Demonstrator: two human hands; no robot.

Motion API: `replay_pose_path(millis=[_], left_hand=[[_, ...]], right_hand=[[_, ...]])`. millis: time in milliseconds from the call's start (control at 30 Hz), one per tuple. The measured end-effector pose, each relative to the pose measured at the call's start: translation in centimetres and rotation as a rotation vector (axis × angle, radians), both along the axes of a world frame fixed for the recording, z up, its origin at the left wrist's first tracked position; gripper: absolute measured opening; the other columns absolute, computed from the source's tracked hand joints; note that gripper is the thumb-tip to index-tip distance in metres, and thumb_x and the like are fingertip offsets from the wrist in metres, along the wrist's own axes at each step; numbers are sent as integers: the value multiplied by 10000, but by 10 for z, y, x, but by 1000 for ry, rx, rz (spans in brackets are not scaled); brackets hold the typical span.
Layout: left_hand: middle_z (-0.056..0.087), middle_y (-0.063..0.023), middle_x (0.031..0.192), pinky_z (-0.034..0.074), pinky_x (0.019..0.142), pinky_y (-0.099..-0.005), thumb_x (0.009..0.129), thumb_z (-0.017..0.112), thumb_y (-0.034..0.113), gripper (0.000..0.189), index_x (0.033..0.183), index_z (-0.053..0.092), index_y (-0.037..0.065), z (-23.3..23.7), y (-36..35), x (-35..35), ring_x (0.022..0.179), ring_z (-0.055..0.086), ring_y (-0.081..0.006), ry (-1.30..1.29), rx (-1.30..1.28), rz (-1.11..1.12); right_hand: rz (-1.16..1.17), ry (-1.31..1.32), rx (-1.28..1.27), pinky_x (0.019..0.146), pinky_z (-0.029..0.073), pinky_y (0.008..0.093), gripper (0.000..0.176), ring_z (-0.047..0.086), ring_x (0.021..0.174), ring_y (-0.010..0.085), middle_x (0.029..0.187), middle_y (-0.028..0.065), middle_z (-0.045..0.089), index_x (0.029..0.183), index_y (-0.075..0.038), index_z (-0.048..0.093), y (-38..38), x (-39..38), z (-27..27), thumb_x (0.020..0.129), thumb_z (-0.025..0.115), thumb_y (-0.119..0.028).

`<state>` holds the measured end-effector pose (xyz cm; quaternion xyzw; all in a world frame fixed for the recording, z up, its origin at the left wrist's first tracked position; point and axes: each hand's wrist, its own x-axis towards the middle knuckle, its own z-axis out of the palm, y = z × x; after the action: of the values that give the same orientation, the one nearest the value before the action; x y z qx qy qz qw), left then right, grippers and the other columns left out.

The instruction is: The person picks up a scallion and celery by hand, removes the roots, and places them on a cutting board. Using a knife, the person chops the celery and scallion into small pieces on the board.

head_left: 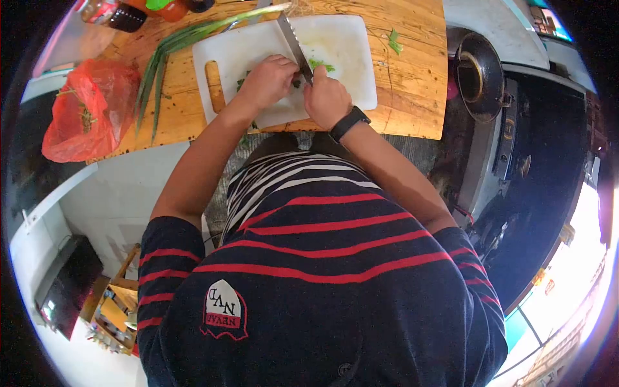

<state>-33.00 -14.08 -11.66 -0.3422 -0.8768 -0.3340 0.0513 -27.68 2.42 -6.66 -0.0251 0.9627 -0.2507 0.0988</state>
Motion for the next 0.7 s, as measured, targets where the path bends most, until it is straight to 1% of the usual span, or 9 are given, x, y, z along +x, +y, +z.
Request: replay_pose_path(millis=[67, 133, 267, 333, 400, 467, 533, 667, 700], left_hand=[[672, -140, 864, 505, 836, -402, 745, 635, 27, 143, 881, 675, 17, 1, -2, 2, 890, 626, -318, -14, -26, -12], [659, -142, 886, 502, 815, -418, 790, 663, 64, 146, 926, 667, 11, -1, -6, 0, 894, 612, -341, -34, 7, -53], [658, -136, 878, 499, 808, -417, 793, 684, 79, 155, 933, 674, 11, 3, -6, 1, 883, 611, -336, -58, 46, -2], [676, -118, 860, 494, 820, -400, 785, 676, 78, 100, 862, 692, 16, 3, -10, 0, 864, 620, -297, -6, 21, 28], [678, -116, 856, 494, 819, -399, 780, 683, 85, 100, 855, 698, 21, 1, -11, 0, 860, 622, -296, 0, 11, 31], [680, -115, 853, 494, 818, -399, 775, 690, 92, 99, 848, 703, 26, -2, -8, 0, 855, 624, -295, 8, 2, 28], [684, -131, 883, 503, 796, -413, 780, 713, 104, 114, 855, 696, 20, -4, -4, -3, 852, 627, -317, -4, 26, 23], [692, -133, 907, 508, 804, -402, 794, 705, 98, 128, 902, 711, 29, 0, 0, -1, 850, 641, -307, -24, -1, 35], [695, -131, 918, 509, 812, -396, 803, 697, 89, 139, 931, 716, 38, 4, -2, 1, 858, 646, -302, -131, 49, 108]], right_hand=[[1, 8, -4, 643, 511, 564, 223, 652, 707, 463, 741, 282, 647, 970, 14, 460, 1, 0, 1, 886, 524, -181], [5, 17, -9, 645, 511, 564, 227, 651, 710, 466, 742, 283, 646, 975, 13, 457, 3, 2, 4, 888, 525, -186], [59, 22, 14, 639, 511, 559, 232, 648, 702, 465, 735, 279, 645, 975, 4, 450, 19, 6, 9, 895, 533, -197], [55, 32, 11, 638, 510, 558, 235, 647, 700, 465, 733, 279, 645, 975, 3, 448, 23, 9, 6, 896, 535, -201], [40, 77, -18, 612, 481, 557, 253, 618, 659, 458, 675, 254, 621, 973, -6, 443, 25, 9, 6, 881, 603, -179], [52, 57, -15, 628, 497, 556, 246, 630, 678, 463, 703, 265, 632, 975, 0, 446, 24, 8, 7, 887, 577, -188], [65, 42, -9, 644, 512, 555, 243, 643, 697, 468, 732, 275, 643, 976, 7, 449, 25, 6, 9, 894, 550, -198], [48, -16, -24, 653, 513, 556, 239, 640, 705, 475, 736, 284, 640, 979, 7, 457, 28, 2, 12, 888, 557, -190], [44, -20, -36, 656, 514, 557, 239, 640, 708, 477, 739, 290, 639, 983, 8, 460, 28, 3, 13, 887, 557, -188]])
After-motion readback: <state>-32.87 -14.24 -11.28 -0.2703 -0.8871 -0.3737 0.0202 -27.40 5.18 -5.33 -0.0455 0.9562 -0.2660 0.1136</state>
